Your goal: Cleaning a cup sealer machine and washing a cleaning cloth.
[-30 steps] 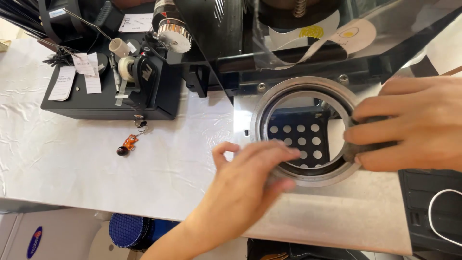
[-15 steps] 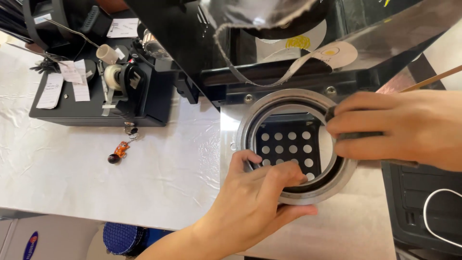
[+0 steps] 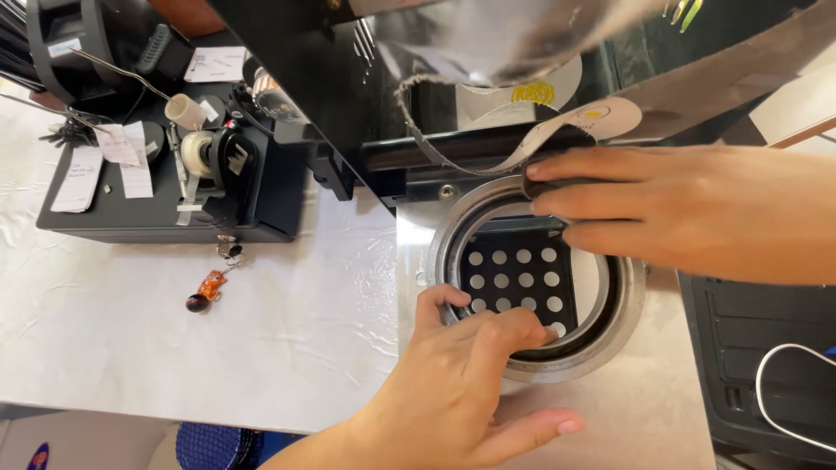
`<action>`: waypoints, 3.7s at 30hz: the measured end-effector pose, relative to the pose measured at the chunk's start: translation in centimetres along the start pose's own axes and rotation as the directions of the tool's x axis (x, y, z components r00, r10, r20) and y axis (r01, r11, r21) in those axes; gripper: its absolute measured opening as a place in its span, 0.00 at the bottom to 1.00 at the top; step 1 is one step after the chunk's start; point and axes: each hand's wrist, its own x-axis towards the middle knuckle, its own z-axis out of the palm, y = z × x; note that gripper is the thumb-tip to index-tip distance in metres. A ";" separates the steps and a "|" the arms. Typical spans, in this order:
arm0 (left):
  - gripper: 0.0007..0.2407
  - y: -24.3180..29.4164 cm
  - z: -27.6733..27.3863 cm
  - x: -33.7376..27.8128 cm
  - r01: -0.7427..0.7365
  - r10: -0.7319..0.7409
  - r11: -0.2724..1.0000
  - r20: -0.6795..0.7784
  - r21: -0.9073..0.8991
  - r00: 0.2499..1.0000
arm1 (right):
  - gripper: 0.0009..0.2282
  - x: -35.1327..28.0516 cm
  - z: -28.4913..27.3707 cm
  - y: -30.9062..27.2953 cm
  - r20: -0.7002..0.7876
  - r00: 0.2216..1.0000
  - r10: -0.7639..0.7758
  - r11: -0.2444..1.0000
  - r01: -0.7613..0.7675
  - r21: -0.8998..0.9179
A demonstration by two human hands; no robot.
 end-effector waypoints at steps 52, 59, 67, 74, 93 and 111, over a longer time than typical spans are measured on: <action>0.18 -1.7 -0.3 -3.3 -0.140 -0.055 0.964 -0.685 -0.226 0.727 | 0.19 2.4 4.5 -6.5 0.277 0.563 0.778 -0.116 -0.305 0.945; 0.15 -0.5 -0.4 -3.0 -0.121 -0.058 0.954 -0.562 -0.275 0.825 | 0.22 4.5 3.9 -9.8 0.282 0.683 0.673 -0.142 -0.254 0.957; 0.11 1.5 -1.4 -1.1 -0.111 0.012 0.958 -0.351 -0.263 0.936 | 0.19 9.0 2.7 -12.6 0.234 0.834 0.500 -0.285 -0.097 0.954; 0.13 1.9 -2.0 -0.4 -0.055 -0.028 0.949 -0.258 -0.310 0.966 | 0.22 9.0 4.3 -13.4 0.433 0.783 0.447 -0.561 -0.132 0.817; 0.12 -2.9 -5.2 -1.5 0.201 -0.218 0.976 -0.454 -0.088 0.864 | 0.11 -1.6 7.0 -6.6 0.162 0.386 0.908 -0.082 -0.215 0.973; 0.08 -3.1 -5.4 -2.1 0.296 -0.266 0.955 -0.483 -0.015 0.834 | 0.20 -5.8 11.2 -4.0 -0.037 0.761 0.648 0.605 -0.484 0.633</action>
